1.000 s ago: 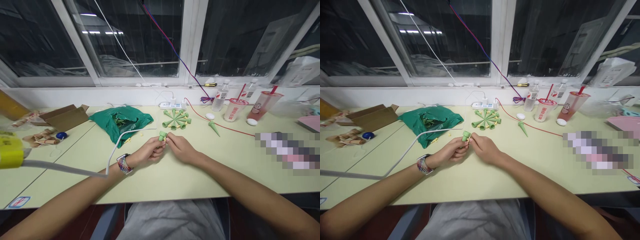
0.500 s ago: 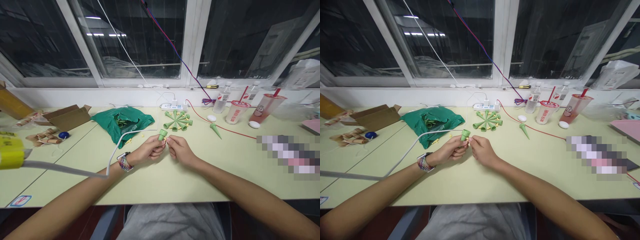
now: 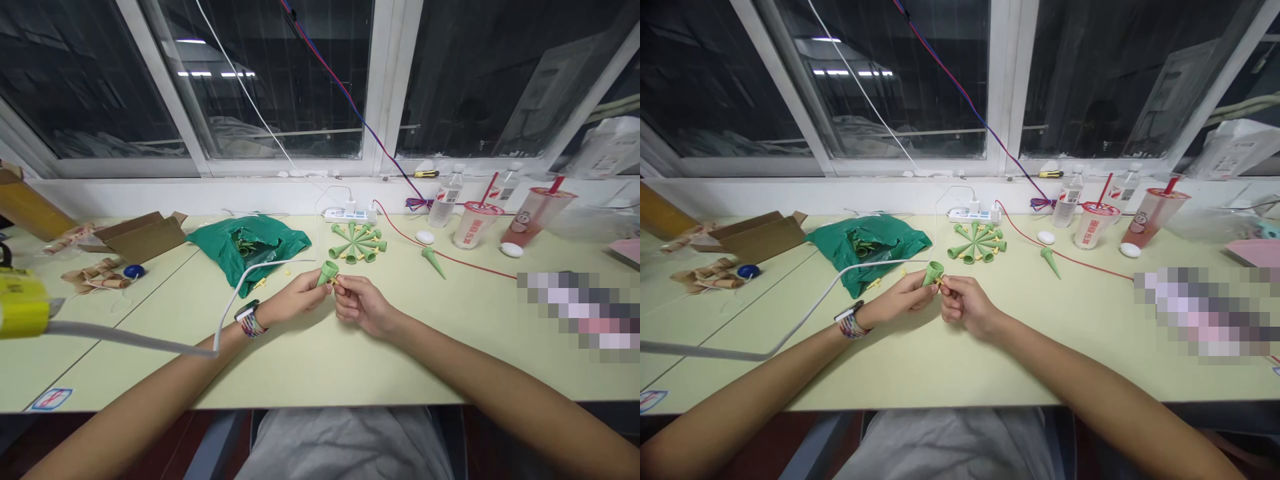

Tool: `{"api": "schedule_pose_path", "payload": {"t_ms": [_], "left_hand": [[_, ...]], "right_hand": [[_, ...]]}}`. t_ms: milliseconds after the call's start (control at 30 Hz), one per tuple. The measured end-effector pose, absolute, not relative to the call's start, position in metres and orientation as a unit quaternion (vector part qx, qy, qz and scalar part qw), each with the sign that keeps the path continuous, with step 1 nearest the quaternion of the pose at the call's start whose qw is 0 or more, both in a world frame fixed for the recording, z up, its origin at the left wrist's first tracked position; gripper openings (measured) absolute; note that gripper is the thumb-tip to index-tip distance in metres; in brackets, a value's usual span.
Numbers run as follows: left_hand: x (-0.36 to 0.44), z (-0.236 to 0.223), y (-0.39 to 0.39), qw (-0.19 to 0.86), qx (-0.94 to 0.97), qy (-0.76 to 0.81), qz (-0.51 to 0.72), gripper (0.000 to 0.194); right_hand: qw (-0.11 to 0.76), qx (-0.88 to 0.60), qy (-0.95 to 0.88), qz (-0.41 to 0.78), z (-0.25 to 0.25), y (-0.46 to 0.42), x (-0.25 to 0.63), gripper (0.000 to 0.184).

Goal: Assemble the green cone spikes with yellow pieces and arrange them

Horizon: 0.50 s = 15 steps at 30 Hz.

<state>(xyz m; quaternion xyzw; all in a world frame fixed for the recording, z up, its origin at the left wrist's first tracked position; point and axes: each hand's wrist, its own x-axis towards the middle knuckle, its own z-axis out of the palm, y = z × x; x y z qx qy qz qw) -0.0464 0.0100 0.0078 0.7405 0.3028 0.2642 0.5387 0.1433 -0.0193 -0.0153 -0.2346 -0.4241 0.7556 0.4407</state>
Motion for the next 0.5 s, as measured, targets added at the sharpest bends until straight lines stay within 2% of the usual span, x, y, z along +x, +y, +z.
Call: {"api": "schedule_pose_path", "payload": {"t_ms": [167,333,500], "left_hand": [[-0.0486,0.0084,0.0114,0.566,0.722,0.308,0.254,0.034],[-0.0462,0.0070,0.0082,0.609,0.692,0.289,0.259,0.037],[-0.0457,0.0062,0.0066,0.620,0.678,0.302,0.252,0.039]], "right_hand": [[0.505,-0.279,-0.501,0.645,-0.0181,-0.0188,0.1394,0.039],[0.507,-0.284,-0.576,0.575,-0.0154,-0.0186,0.1406,0.041],[0.491,-0.290,-0.584,0.577,-0.0134,-0.0189,0.1422,0.044]]}}
